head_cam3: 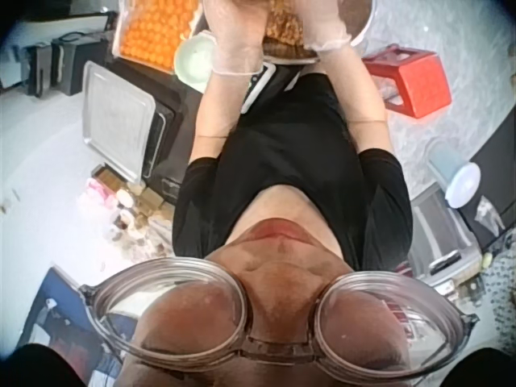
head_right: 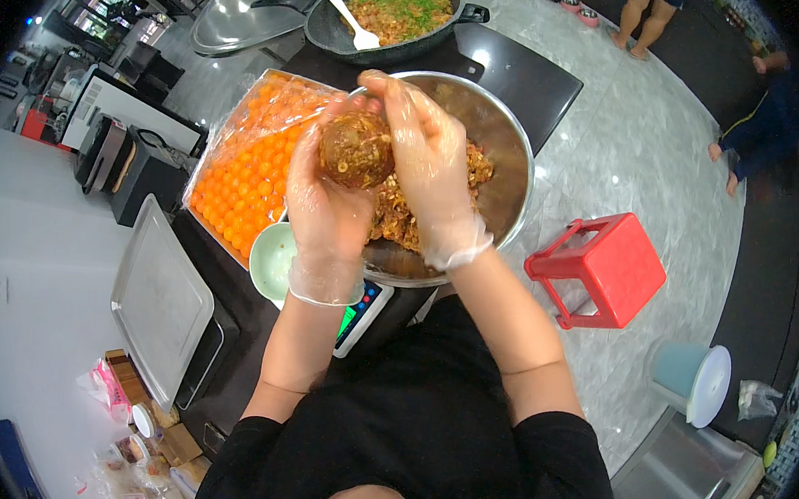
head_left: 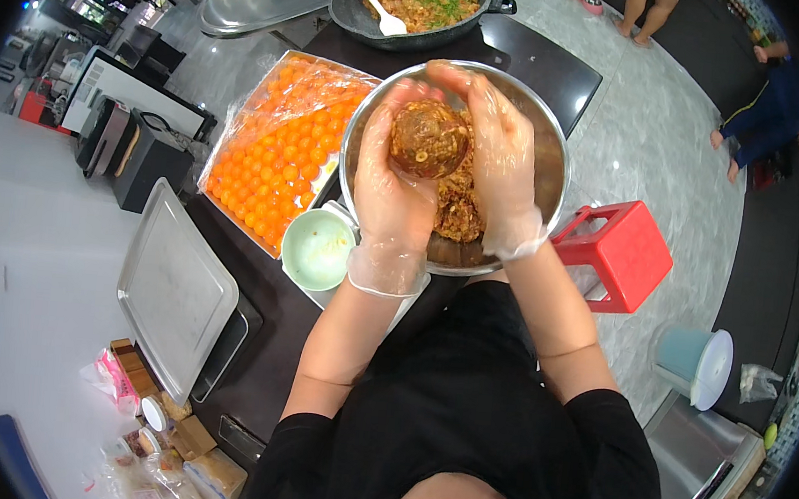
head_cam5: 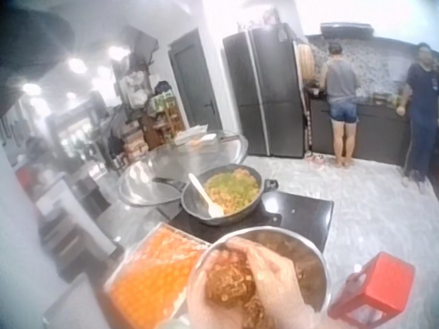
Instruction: The person scoops a nut mixture into a bowl on a scale, then places orange balls into the bowl. They mix the ingredients by hand and form a ball, repeating the process to create multiple food items.
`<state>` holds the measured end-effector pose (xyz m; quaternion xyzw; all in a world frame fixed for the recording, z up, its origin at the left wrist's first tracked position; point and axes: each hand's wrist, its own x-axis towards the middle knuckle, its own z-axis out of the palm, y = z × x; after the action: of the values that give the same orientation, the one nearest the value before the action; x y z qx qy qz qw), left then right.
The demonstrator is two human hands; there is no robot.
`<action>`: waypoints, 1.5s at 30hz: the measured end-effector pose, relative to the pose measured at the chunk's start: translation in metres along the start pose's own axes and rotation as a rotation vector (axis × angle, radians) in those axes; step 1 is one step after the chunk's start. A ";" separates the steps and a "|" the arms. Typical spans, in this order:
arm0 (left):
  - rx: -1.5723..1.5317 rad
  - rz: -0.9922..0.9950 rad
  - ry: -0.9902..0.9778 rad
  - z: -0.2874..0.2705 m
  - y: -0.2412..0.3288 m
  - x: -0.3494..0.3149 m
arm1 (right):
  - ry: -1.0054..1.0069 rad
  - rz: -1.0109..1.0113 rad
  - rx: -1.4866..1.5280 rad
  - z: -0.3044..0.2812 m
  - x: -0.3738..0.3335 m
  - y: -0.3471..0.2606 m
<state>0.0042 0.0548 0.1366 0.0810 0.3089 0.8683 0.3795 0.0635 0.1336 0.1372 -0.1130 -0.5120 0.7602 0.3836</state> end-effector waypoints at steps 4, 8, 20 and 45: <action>0.041 0.125 -0.135 0.002 -0.005 -0.001 | 0.044 -0.352 -0.292 0.012 -0.017 0.008; 0.062 -0.041 -0.169 -0.007 0.014 0.001 | -0.179 -0.468 -0.571 0.000 -0.009 0.007; 0.131 0.003 0.053 -0.008 0.001 0.001 | -0.215 -0.370 -0.574 -0.004 -0.003 0.008; 0.026 -0.146 0.138 -0.006 0.008 0.003 | -0.323 -0.257 -0.450 -0.016 0.011 0.018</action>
<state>-0.0047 0.0505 0.1364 0.0032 0.3506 0.8378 0.4186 0.0570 0.1491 0.1164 -0.0071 -0.7320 0.5811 0.3556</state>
